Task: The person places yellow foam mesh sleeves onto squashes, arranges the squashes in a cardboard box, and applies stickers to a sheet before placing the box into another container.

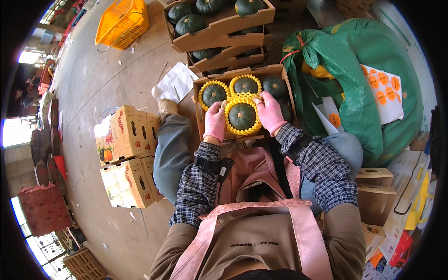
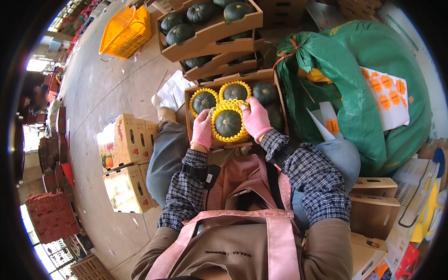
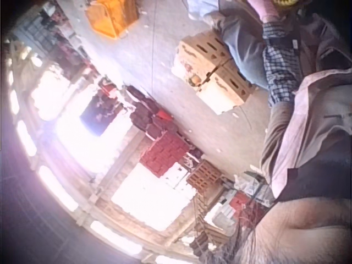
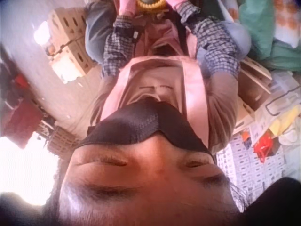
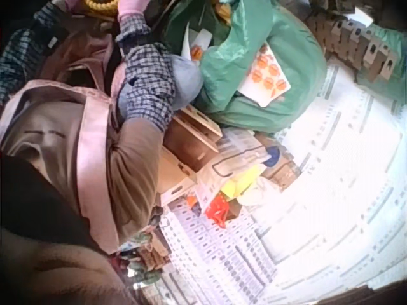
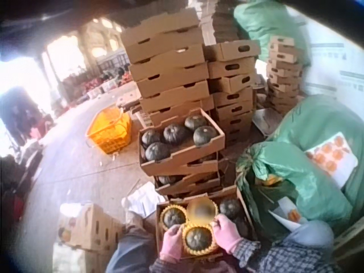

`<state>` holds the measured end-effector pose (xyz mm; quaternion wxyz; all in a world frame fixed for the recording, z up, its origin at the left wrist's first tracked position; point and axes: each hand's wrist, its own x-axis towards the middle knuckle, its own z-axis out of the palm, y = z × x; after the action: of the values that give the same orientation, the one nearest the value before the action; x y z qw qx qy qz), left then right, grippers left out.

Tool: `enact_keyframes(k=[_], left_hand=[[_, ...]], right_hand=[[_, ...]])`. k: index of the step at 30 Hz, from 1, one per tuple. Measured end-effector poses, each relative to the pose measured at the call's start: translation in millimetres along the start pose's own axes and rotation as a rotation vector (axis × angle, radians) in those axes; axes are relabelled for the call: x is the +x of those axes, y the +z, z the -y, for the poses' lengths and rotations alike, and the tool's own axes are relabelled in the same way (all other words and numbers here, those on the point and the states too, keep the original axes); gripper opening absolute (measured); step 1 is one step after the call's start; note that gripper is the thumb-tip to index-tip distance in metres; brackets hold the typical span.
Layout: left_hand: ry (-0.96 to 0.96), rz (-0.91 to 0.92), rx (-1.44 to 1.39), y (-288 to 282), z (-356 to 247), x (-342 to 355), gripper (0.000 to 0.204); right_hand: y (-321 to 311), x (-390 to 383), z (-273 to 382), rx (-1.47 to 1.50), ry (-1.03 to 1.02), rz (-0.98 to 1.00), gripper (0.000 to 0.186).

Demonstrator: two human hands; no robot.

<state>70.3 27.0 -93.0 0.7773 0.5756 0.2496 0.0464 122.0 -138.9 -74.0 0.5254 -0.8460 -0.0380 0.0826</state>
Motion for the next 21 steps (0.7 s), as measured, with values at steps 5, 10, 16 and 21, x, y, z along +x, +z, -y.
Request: enact_keyframes(k=[5, 10, 16, 21], left_hand=[[0.44, -0.169, 0.851, 7.7, -16.4, -13.4, 0.019], [0.74, 0.045, 0.855, 9.0, -43.0, -43.9, 0.023], [0.479, 0.12, 0.595, -1.0, -12.6, -47.9, 0.03], [0.349, 0.247, 0.394, 1.8, -17.7, -51.9, 0.034]], right_hand=[[-14.2, 1.3, 6.2, -0.26, -0.159, -0.035, 0.012], [-32.8, -31.9, 37.9, -0.499, -0.482, 0.094, 0.031], [-24.0, -29.7, 32.3, -0.532, -0.442, 0.116, 0.028], [-25.0, -28.7, 14.2, -0.356, -0.435, 0.13, 0.035]])
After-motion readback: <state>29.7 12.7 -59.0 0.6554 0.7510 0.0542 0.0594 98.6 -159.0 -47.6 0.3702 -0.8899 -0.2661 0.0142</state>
